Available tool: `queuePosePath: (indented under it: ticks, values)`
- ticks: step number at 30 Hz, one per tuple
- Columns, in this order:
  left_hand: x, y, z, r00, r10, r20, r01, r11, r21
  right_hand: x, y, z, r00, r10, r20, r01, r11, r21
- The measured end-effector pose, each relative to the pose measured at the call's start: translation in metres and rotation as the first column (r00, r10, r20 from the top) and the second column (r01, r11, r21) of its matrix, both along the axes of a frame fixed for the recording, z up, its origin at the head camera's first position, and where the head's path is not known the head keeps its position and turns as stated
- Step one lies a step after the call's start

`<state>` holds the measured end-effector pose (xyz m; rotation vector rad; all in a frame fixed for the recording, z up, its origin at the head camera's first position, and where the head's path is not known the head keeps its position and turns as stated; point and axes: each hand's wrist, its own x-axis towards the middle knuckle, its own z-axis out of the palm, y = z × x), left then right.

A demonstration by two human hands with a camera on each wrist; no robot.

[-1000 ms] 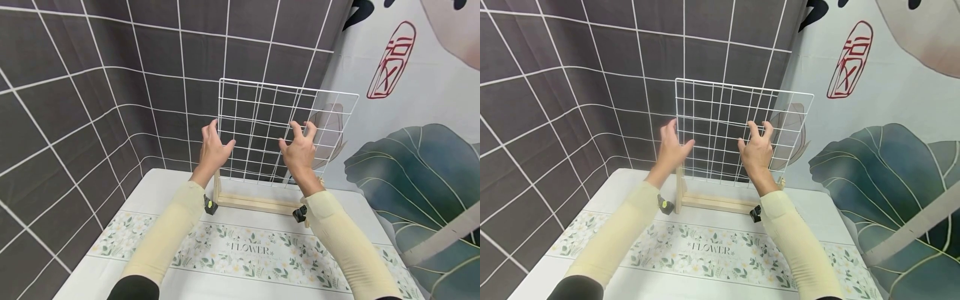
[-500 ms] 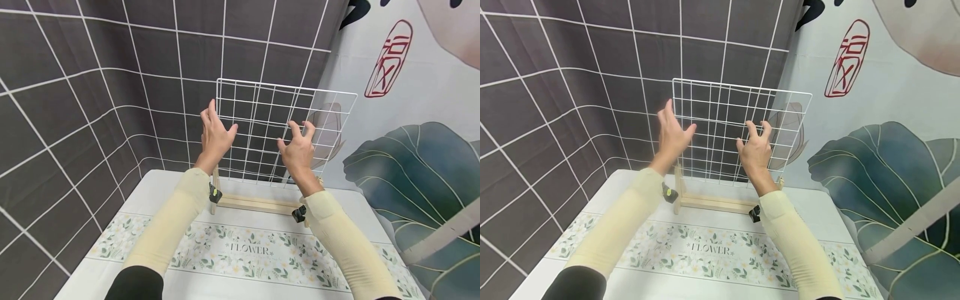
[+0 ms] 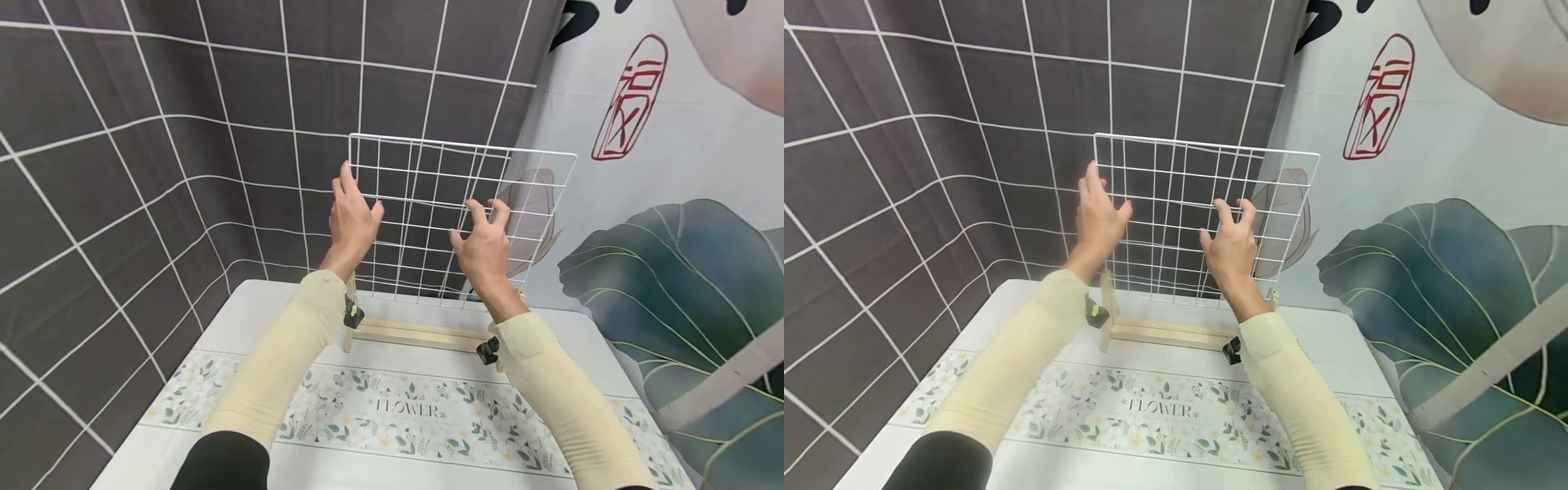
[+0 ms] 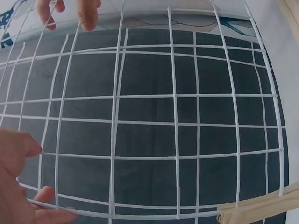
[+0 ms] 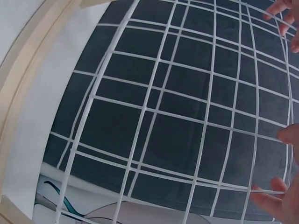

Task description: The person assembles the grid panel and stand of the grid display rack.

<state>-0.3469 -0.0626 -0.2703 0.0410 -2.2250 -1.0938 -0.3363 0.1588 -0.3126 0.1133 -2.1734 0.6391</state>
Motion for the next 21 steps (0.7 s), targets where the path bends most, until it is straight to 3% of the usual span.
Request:
queuePosePath:
  ticks: [10, 15, 21]
  values:
    - [-0.001, 0.004, -0.001, 1.000, 0.002, -0.011, -0.002, 1.000, -0.010, 0.006, 0.009, 0.002, 0.999, 0.008, 0.043, -0.010, 0.999, 0.036]
    - [-0.001, 0.004, -0.001, 1.000, 0.012, -0.018, -0.012, 1.000, -0.007, 0.011, 0.015, 0.005, 0.997, 0.024, -0.072, -0.021, 0.999, 0.044]
    - [-0.002, 0.003, -0.002, 1.000, 0.012, -0.018, -0.012, 1.000, -0.002, 0.012, 0.028, 0.015, 0.973, 0.036, -0.227, -0.046, 0.998, -0.041]
